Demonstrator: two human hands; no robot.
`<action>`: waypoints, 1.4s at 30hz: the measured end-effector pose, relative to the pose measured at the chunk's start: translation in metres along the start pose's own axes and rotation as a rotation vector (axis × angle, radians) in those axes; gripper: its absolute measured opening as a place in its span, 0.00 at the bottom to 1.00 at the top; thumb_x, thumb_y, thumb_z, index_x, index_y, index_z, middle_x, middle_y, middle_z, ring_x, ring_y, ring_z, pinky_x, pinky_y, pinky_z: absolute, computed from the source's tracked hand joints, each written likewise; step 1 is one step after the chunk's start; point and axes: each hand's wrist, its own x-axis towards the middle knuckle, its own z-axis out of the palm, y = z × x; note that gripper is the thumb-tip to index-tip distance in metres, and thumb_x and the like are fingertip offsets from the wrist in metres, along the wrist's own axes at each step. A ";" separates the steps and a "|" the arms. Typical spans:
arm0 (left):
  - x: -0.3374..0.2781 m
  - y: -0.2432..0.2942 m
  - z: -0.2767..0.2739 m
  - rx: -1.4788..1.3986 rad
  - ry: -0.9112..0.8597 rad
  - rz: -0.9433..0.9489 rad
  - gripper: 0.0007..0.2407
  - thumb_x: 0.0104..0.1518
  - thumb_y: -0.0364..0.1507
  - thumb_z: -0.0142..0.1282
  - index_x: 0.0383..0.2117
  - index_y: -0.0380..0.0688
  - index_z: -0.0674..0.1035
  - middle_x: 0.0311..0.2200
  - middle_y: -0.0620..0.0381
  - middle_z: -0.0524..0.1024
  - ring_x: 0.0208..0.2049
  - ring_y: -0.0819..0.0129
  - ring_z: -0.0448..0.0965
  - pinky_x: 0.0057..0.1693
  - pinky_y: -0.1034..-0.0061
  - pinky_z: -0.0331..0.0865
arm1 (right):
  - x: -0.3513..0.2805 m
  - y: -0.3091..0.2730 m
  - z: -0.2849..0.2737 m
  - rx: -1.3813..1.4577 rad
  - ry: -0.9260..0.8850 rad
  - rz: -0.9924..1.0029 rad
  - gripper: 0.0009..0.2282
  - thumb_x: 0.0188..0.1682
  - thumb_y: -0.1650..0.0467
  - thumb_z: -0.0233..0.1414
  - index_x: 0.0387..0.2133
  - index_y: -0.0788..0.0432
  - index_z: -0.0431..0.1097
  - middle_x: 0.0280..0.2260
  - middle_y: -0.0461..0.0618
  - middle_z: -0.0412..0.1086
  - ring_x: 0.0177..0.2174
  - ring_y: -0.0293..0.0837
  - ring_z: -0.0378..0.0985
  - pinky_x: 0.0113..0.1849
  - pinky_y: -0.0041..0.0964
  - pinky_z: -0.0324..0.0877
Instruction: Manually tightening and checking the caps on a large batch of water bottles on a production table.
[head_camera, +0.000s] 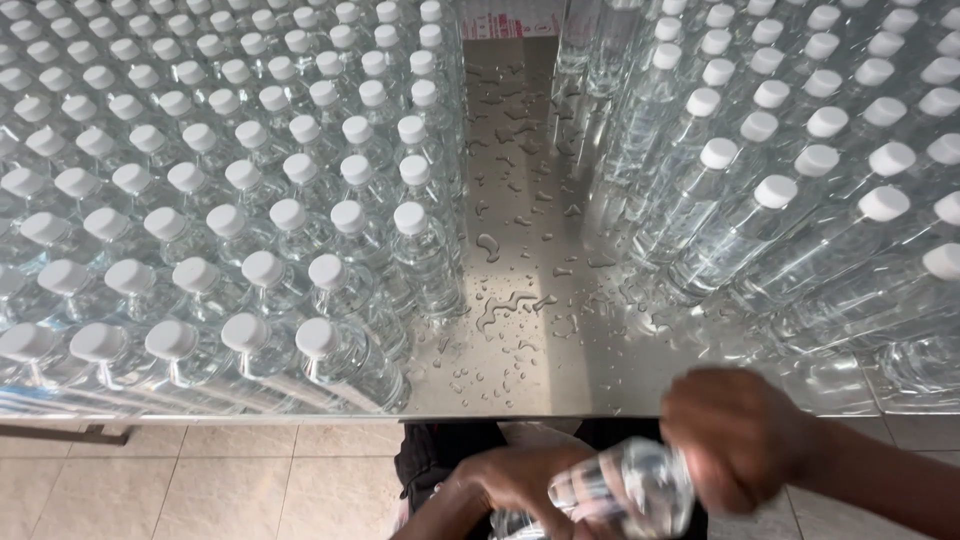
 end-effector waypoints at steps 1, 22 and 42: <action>-0.005 0.025 0.011 -0.003 0.008 0.000 0.35 0.47 0.36 0.79 0.64 0.41 0.75 0.51 0.57 0.81 0.52 0.65 0.82 0.60 0.73 0.78 | -0.007 0.011 0.006 0.008 0.001 -0.003 0.21 0.60 0.65 0.27 0.16 0.49 0.57 0.18 0.44 0.48 0.15 0.44 0.49 0.19 0.47 0.45; 0.018 0.072 0.026 1.669 1.348 0.075 0.36 0.54 0.36 0.73 0.69 0.42 0.64 0.44 0.44 0.79 0.33 0.54 0.83 0.35 0.61 0.81 | 0.082 0.046 -0.005 0.140 -0.433 1.297 0.20 0.60 0.53 0.40 0.53 0.49 0.71 0.14 0.55 0.69 0.21 0.53 0.90 0.32 0.42 0.70; -0.031 0.009 0.024 1.300 1.787 0.531 0.24 0.68 0.27 0.56 0.71 0.39 0.66 0.65 0.38 0.65 0.69 0.43 0.69 0.68 0.51 0.70 | 0.181 0.040 0.081 0.208 -0.005 0.350 0.25 0.59 0.67 0.57 0.68 0.59 0.60 0.38 0.47 0.69 0.23 0.37 0.68 0.25 0.32 0.73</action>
